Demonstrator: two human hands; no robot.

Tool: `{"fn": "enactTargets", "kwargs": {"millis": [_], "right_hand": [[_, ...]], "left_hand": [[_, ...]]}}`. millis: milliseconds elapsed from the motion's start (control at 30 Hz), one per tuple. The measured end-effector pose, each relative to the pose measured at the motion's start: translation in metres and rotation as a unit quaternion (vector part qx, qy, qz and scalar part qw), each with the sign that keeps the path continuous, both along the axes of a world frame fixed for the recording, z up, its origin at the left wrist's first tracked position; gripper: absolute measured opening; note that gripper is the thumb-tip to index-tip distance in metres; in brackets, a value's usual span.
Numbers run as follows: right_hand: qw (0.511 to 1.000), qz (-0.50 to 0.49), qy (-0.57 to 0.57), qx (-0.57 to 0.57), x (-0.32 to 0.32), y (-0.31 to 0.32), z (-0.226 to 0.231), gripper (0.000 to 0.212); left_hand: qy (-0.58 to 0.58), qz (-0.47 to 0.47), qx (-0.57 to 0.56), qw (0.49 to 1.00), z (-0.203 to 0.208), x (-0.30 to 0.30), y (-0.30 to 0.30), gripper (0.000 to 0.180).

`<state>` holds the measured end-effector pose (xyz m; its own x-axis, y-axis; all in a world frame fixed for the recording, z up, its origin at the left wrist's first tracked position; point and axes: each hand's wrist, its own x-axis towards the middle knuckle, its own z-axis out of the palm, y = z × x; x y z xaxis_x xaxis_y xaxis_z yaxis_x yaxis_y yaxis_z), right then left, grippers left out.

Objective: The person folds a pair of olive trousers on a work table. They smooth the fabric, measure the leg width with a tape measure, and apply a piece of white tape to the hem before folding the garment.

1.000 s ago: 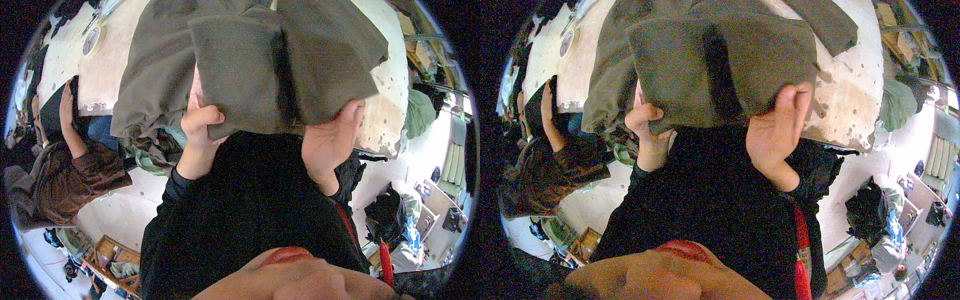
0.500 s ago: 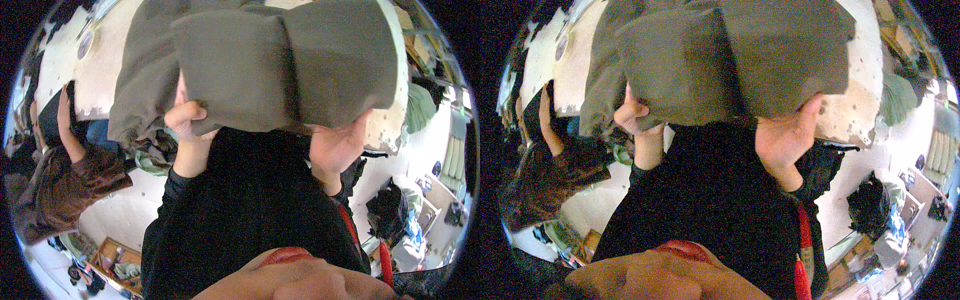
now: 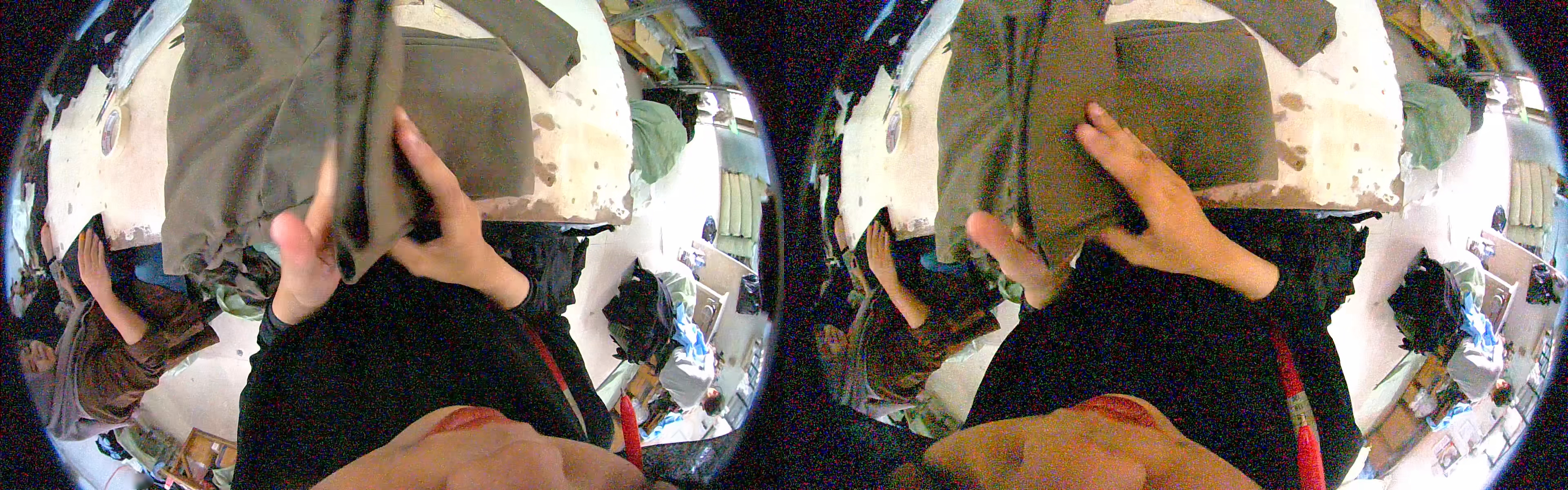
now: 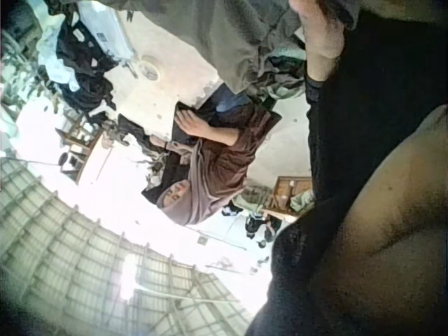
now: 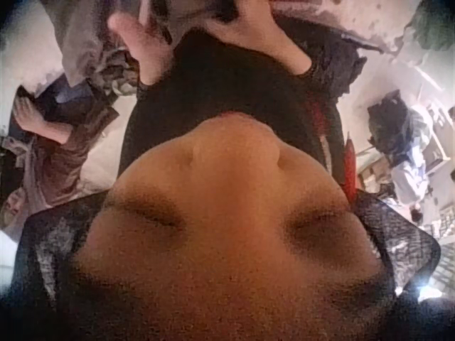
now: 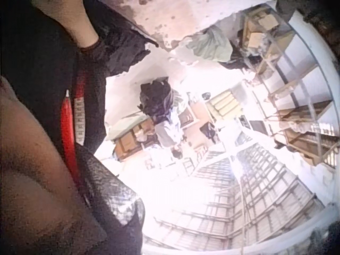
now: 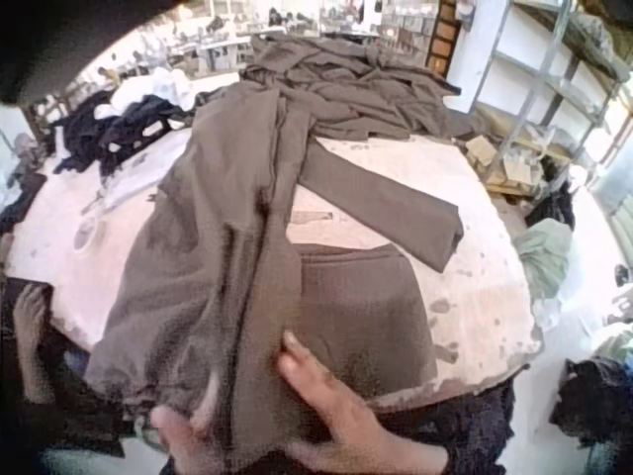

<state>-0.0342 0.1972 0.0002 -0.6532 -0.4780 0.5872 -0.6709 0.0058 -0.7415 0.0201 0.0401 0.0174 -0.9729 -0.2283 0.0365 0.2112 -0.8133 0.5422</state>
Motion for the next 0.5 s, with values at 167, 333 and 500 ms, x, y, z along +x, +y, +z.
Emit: {"fn": "enactTargets", "kwargs": {"millis": [167,333,500], "right_hand": [[0.850,-0.049,-0.418,-0.317,-0.013,0.014,0.011,0.049],[0.622,0.138,-0.512,-0.576,-0.030,0.034,0.016,0.057],[0.709,0.030,-0.506,-0.490,-0.023,0.043,0.013,0.060]], "left_hand": [[0.196,-0.102,-0.327,0.919,0.021,-0.025,0.008,0.133],[0.074,-0.100,-0.403,0.907,0.029,-0.030,0.000,0.130],[-0.018,-0.040,-0.391,0.919,0.022,-0.029,0.001,0.118]]}}
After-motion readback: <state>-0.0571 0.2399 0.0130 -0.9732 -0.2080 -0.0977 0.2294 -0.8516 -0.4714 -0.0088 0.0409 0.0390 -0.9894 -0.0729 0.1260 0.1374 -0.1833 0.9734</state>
